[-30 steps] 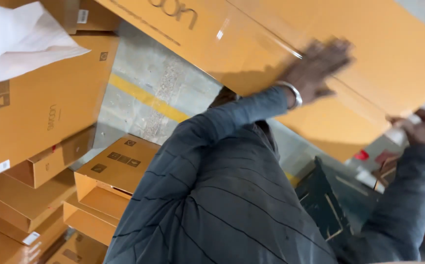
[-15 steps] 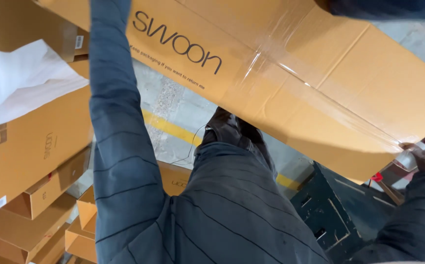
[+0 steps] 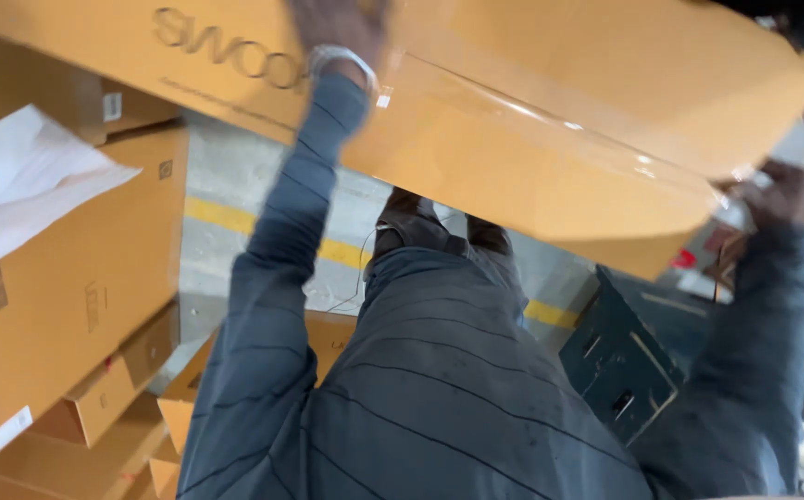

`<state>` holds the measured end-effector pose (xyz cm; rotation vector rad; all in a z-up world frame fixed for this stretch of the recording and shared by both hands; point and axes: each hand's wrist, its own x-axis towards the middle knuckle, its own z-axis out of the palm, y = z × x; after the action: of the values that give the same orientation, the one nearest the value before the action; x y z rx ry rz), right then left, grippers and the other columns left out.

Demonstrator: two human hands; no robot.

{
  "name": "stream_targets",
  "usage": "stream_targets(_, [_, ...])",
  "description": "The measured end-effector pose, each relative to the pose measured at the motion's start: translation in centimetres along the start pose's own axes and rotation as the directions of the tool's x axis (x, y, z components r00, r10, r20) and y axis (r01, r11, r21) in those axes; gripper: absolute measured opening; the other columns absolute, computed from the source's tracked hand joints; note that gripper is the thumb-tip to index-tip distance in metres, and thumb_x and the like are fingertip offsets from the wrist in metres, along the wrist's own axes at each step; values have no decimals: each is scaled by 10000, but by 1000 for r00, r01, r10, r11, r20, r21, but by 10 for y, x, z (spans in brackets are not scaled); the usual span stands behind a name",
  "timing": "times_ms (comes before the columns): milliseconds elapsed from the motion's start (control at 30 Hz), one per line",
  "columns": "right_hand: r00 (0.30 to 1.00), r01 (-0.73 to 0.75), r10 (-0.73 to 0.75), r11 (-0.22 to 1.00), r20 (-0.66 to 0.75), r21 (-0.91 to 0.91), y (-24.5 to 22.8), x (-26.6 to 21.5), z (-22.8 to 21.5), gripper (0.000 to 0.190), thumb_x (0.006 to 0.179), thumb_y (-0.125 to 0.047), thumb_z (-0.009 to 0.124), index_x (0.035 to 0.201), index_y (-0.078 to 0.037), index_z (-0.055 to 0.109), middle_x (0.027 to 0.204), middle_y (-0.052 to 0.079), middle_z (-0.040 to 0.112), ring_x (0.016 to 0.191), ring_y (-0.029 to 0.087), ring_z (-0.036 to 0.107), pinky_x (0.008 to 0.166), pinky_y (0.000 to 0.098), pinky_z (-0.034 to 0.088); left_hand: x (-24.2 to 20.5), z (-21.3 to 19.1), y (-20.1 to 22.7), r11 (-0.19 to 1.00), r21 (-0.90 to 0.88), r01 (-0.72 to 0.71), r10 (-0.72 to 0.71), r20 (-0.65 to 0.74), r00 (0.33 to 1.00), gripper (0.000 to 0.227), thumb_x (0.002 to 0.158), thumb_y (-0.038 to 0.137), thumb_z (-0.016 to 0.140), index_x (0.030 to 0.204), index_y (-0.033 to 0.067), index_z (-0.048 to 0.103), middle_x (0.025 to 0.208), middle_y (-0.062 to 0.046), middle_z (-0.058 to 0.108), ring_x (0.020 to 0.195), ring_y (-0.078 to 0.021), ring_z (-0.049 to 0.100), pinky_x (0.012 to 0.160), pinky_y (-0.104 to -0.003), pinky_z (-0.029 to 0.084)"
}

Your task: Applying packing tape to seal cardboard boxes in a production area.

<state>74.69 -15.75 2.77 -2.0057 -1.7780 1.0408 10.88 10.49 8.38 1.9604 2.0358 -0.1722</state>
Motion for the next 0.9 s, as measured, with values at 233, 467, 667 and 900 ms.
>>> stream_targets(233, [998,19,-5,973,-61,230,-20,25,21,542,773,-256,946,1138,92,747,1107,194,761,999,232,729,903,362,557,-136,22,215,876,-27,-482,482,92,871,1141,937,842,369,1611,-57,171,1699,-233,161,1577,-404,82,1299,-559,76])
stream_targets(467, [982,156,-187,895,34,419,-30,23,-4,453,910,-269,891,1188,36,704,1114,105,732,1066,178,682,958,352,541,-220,32,351,708,-96,-700,693,287,661,1177,925,870,374,1648,-18,103,1732,-194,47,1606,-357,-1,1326,-519,28])
stream_targets(667, [908,414,-418,900,1,137,-4,52,39,493,905,-322,908,1175,47,722,1156,219,732,1015,295,696,935,384,538,-230,54,347,705,-116,-699,708,166,687,1096,982,791,516,1640,-1,140,1720,-183,73,1591,-367,-5,1323,-538,40])
stream_targets(900, [976,120,-143,982,161,144,-2,71,42,371,996,-313,735,1202,-5,724,1107,249,736,983,360,707,893,414,533,-206,96,425,823,-105,-559,569,155,808,486,911,194,654,1338,24,498,1364,-188,577,1194,-364,670,962,-430,584])
